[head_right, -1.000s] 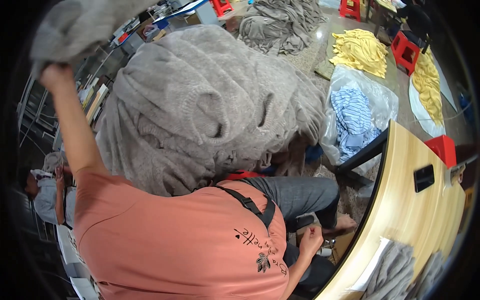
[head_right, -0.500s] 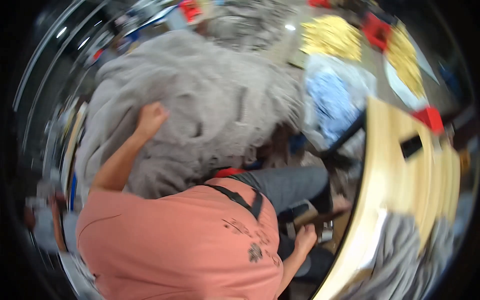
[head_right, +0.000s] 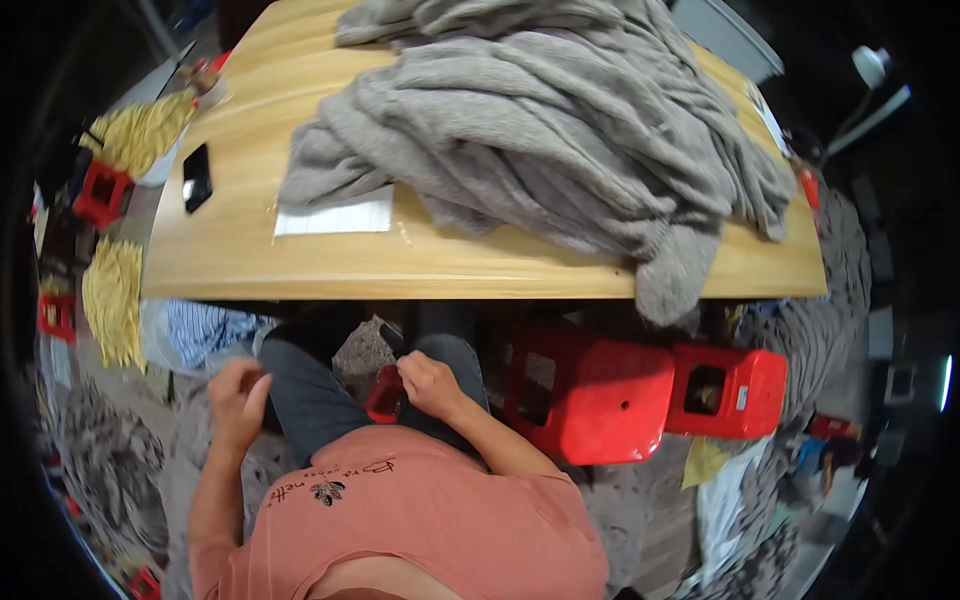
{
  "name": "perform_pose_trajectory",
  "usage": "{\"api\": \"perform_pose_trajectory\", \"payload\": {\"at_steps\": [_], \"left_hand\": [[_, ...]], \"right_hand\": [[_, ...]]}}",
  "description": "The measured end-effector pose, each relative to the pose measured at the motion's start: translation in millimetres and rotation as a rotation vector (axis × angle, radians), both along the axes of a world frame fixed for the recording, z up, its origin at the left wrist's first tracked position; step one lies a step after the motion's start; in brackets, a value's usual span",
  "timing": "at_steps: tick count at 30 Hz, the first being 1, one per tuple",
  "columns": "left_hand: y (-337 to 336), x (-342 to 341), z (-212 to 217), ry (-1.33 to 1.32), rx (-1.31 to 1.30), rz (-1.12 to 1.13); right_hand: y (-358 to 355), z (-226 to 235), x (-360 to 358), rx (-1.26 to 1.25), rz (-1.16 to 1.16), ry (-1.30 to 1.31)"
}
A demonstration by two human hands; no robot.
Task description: Inspecting a knitted grey garment for quality control and removing loose threads.
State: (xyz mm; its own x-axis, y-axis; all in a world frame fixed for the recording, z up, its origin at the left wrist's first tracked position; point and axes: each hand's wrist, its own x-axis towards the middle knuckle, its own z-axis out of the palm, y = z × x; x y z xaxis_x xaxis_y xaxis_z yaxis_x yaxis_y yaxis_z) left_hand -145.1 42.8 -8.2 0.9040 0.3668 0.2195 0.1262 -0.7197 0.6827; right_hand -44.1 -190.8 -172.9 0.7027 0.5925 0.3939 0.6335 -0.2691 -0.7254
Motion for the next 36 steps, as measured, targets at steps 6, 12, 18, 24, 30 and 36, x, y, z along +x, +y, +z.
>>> {"api": "perform_pose_trajectory", "payload": {"at_steps": [6, 12, 18, 24, 30, 36], "left_hand": [[-61.4, 192.9, 13.9, -0.266, 0.554, -0.556], [-42.7, 330.2, -12.7, -0.222, 0.750, -0.328], [-0.6, 277.0, 48.4, -0.216, -0.336, -0.419], [83.6, 101.8, 106.7, -0.393, 0.348, -0.322], [64.9, 66.4, 89.1, -0.098, -0.281, -0.196], [22.8, 116.8, 70.2, 0.473, -0.445, -0.310]], "right_hand": [[-0.6, -9.7, -2.8, 0.010, 0.056, -0.070], [1.7, -7.7, 4.5, 0.094, 0.150, 0.022], [-16.1, -7.2, 12.6, 0.225, 0.031, 0.233], [-69.7, 38.9, 74.3, 0.765, -0.317, 1.020], [-81.6, 90.9, 136.0, 1.176, -0.109, 0.858], [-47.0, 142.4, 101.4, 0.558, 0.023, 0.785]]}}
